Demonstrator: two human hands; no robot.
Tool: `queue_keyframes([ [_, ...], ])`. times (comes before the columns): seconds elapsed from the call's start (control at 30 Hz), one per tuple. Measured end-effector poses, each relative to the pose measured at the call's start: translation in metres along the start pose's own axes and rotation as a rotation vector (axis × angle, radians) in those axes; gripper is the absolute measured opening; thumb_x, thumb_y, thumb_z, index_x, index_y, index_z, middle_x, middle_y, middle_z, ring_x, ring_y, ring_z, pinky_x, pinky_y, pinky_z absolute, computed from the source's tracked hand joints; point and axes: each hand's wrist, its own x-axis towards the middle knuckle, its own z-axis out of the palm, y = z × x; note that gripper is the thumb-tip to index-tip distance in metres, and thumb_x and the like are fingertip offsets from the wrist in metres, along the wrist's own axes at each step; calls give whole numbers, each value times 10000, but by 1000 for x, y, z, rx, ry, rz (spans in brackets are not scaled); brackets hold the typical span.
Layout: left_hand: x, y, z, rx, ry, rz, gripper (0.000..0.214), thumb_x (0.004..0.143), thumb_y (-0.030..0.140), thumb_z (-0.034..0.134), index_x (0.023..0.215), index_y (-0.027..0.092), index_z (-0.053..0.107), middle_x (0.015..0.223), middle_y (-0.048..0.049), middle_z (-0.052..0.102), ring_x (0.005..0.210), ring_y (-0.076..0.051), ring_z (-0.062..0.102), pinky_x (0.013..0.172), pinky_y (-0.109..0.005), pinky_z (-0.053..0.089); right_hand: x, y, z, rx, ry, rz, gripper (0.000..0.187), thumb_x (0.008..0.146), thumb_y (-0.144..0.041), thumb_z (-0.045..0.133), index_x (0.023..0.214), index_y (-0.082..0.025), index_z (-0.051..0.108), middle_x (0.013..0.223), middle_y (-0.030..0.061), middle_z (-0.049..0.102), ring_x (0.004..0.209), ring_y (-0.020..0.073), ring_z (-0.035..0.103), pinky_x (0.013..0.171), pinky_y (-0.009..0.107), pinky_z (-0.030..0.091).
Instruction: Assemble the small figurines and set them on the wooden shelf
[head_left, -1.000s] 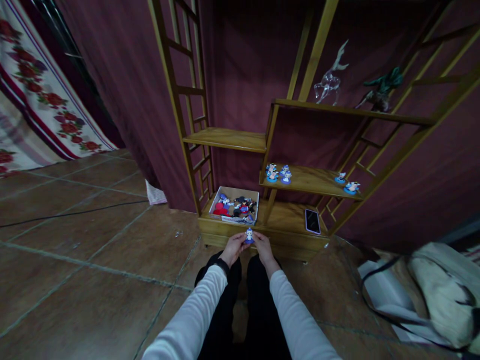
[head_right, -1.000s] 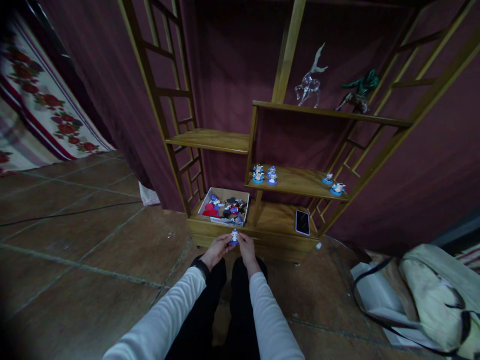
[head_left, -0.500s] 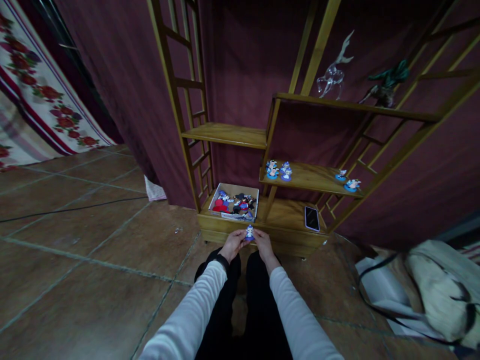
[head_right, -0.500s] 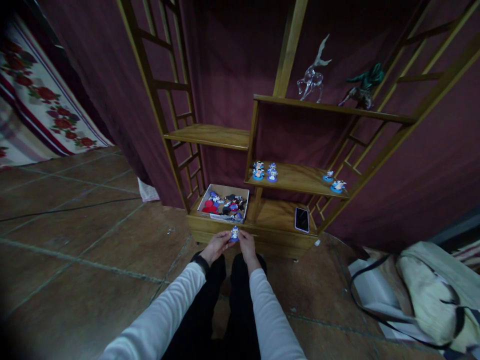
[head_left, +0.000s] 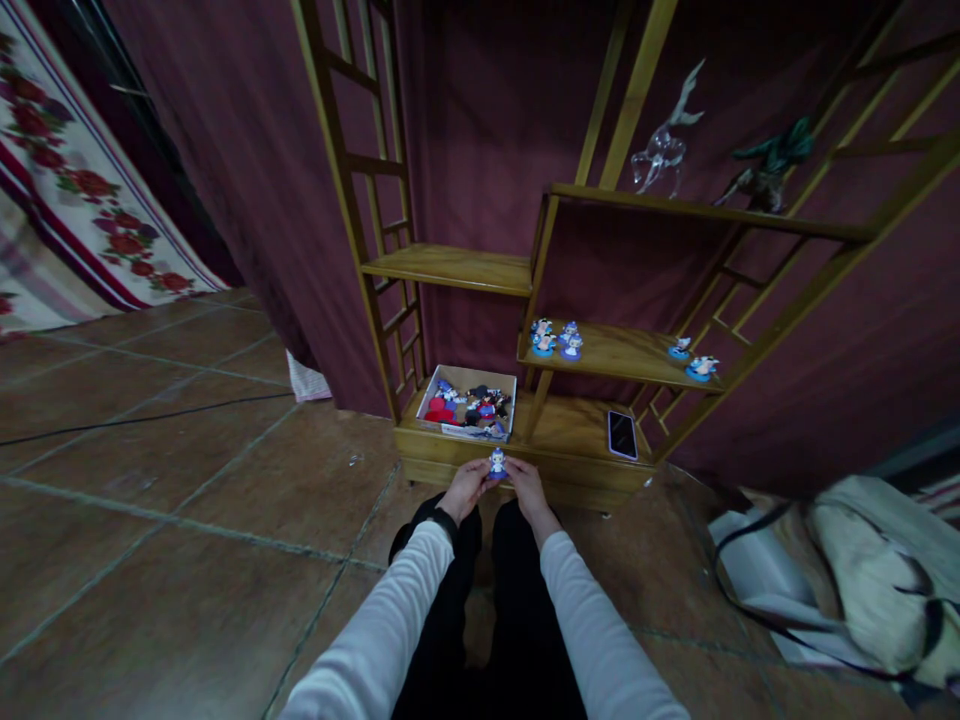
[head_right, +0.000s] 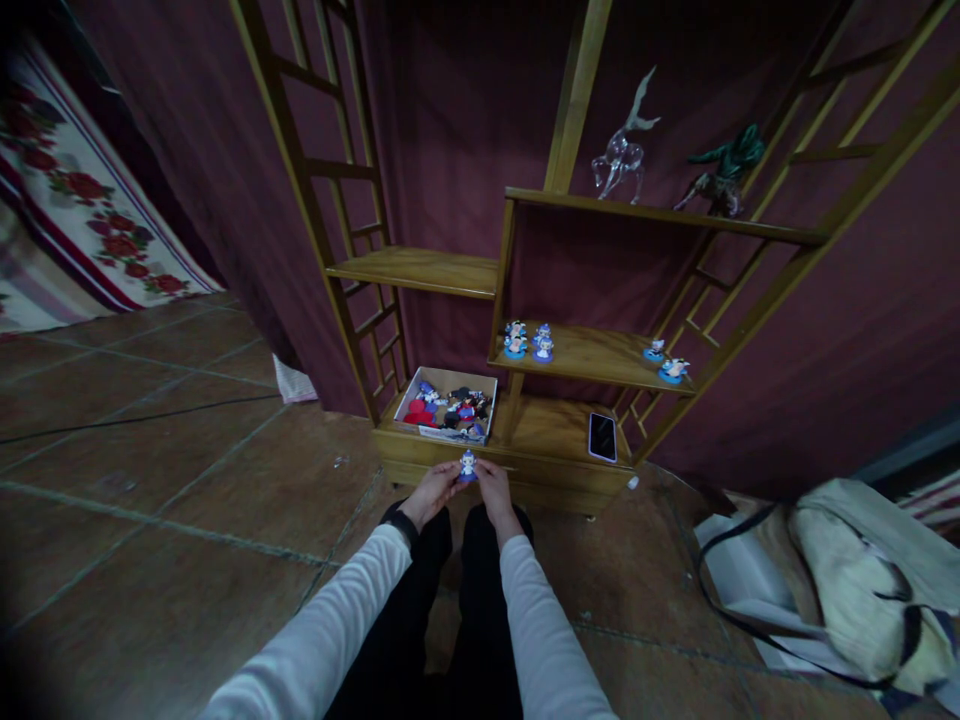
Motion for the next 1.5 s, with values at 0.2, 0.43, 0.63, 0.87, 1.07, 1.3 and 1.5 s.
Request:
queue_keyframes([
  [0.2,-1,-2,1,20,0,34,100,689,188,710,719,104,664,715,-71,654,680,-123,600,653,-233,487,-2,-3,4,-28,51,35,300,590,-402,675,785,-180,727,802,51,724,747,206,641,756,358,496],
  [0.43,-1,-4,0,59,-19,46,115,700,205,698,744,100,682,732,-88,662,698,-134,607,671,-245,492,2,0,2,-70,33,13,263,621,-350,623,791,-173,716,791,43,717,739,196,632,755,338,485],
  [0.63,1,-6,-1,60,-12,55,94,685,187,707,714,102,679,755,-94,665,697,-135,607,677,-254,493,3,2,1,-87,38,18,239,609,-328,620,760,-168,714,775,40,715,739,193,628,764,332,478],
  [0.87,2,-6,-1,85,-16,70,120,686,217,701,708,100,682,737,-89,671,672,-129,603,683,-252,494,5,5,0,-89,19,-13,214,614,-327,620,735,-176,713,763,32,714,740,189,622,762,323,478],
  [1.07,3,-6,-1,98,-37,81,131,672,220,707,715,98,684,740,-86,677,681,-134,604,693,-259,498,5,6,0,-86,34,-10,228,596,-318,629,756,-178,713,781,28,715,742,184,618,758,311,469],
  [1.3,6,-7,-1,120,-3,76,96,689,193,682,705,99,687,741,-90,677,681,-141,612,657,-247,491,6,8,1,-132,72,-45,195,612,-297,594,717,-182,710,750,26,709,727,185,619,746,305,464],
  [1.5,4,-7,0,102,-27,97,132,692,223,690,687,92,673,729,-88,668,685,-139,609,677,-257,489,7,8,2,-163,102,-38,225,634,-321,575,746,-178,708,776,33,709,743,189,618,740,306,467],
])
